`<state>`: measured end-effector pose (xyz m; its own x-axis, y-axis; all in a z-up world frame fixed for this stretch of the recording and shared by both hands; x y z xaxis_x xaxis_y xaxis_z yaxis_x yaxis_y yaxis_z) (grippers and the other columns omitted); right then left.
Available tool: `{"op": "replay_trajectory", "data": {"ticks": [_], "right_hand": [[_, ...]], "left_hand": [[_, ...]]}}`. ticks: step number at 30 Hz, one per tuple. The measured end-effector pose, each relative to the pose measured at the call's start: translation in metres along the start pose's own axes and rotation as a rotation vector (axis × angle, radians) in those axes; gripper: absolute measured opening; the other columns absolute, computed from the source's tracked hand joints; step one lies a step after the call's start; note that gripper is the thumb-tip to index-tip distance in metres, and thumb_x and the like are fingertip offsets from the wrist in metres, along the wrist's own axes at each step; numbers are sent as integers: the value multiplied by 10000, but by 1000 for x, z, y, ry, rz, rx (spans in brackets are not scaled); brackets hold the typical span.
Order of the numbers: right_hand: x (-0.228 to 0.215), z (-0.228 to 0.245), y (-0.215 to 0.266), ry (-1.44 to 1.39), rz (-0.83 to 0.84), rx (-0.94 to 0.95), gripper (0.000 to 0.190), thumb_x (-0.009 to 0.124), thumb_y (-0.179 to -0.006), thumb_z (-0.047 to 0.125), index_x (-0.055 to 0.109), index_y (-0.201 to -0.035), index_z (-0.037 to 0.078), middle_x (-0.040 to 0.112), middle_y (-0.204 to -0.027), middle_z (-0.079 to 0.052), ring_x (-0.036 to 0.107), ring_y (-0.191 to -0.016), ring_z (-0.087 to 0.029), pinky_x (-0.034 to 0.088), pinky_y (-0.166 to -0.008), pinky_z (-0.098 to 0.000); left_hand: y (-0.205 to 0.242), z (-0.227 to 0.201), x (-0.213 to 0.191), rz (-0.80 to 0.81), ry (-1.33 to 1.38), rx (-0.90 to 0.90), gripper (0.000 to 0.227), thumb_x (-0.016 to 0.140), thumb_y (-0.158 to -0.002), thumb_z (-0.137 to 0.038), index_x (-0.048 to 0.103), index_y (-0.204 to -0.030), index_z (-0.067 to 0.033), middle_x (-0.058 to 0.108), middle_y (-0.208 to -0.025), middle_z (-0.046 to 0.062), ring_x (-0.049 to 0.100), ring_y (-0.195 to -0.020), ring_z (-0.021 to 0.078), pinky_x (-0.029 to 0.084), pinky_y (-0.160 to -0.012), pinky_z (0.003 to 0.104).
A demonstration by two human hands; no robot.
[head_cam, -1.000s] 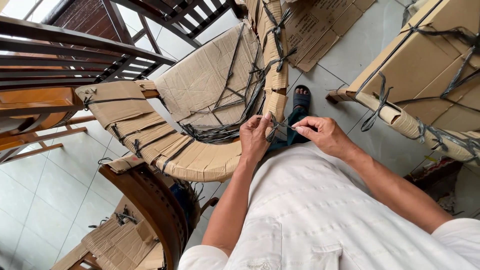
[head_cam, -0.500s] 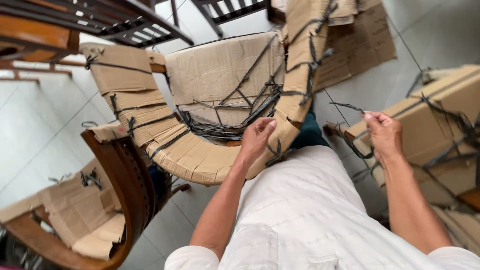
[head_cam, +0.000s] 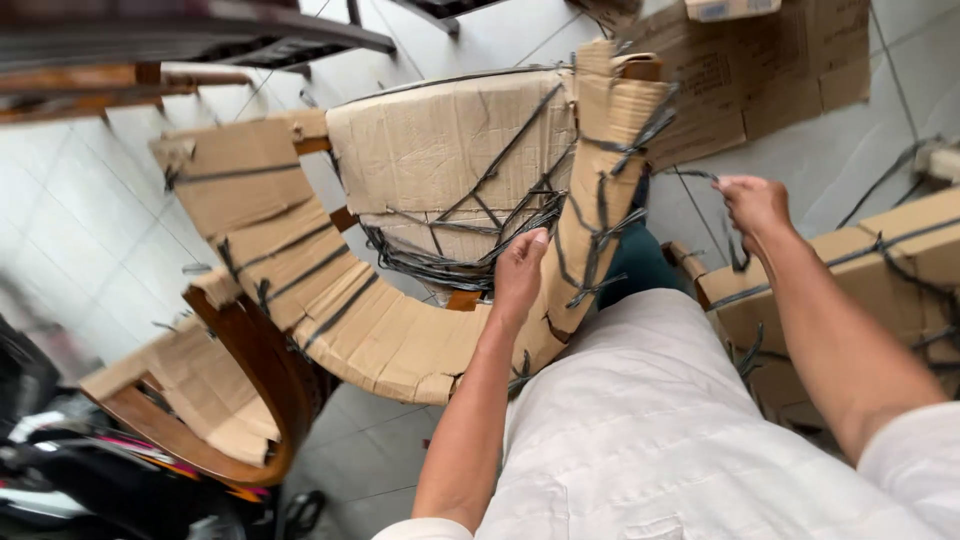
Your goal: Packaging wooden chairs with cardboard and plastic straps for protection
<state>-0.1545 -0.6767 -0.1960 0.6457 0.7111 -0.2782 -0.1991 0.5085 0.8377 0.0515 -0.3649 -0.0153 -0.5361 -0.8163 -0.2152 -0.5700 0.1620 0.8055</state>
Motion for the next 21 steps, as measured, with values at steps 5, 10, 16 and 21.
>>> {"op": "replay_trajectory", "data": {"ticks": [5, 10, 16, 21], "right_hand": [[41, -9, -52, -26, 43, 20, 81, 727, -977, 250, 758, -1036, 202, 516, -580, 51, 418, -440, -42, 340, -379, -209], [114, -63, -116, -108, 53, -81, 106, 836, -846, 260, 816, -947, 233, 677, -678, -20, 599, -610, -96, 523, -556, -305], [146, -22, -72, -172, 204, 77, 145, 754, -848, 251, 820, -971, 208, 610, -645, 39, 553, -648, -53, 462, -587, -221], [172, -19, -83, -213, 242, 147, 119, 735, -857, 237, 823, -934, 212, 592, -612, 57, 513, -600, -50, 430, -570, -200]], "left_hand": [[-61, 7, 18, 10, 15, -36, 390, 626, -1032, -351, 715, -1292, -75, 701, -1145, 101, 585, -1049, 226, 495, -1000, 411], [-132, 26, 22, -64, -143, -147, 321, 602, -1016, -412, 783, -1154, -185, 715, -987, -13, 637, -940, 139, 546, -937, 356], [-118, -67, 98, -130, -280, -346, 554, 516, -1041, -459, 518, -1470, -108, 490, -1519, 165, 423, -1433, 353, 354, -1159, 546], [-156, -41, 103, -172, -246, -354, 474, 546, -1017, -424, 539, -1383, -122, 523, -1416, 153, 465, -1329, 334, 370, -1065, 516]]}}
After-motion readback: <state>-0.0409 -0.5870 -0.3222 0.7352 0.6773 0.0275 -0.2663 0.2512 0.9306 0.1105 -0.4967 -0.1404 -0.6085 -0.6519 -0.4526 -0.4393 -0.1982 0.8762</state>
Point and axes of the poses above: each hand's wrist, its own y-axis away from the middle knuckle, its own x-axis out of the palm, z = x × y, the point moved 6 cm from there along -y, towards the middle knuckle
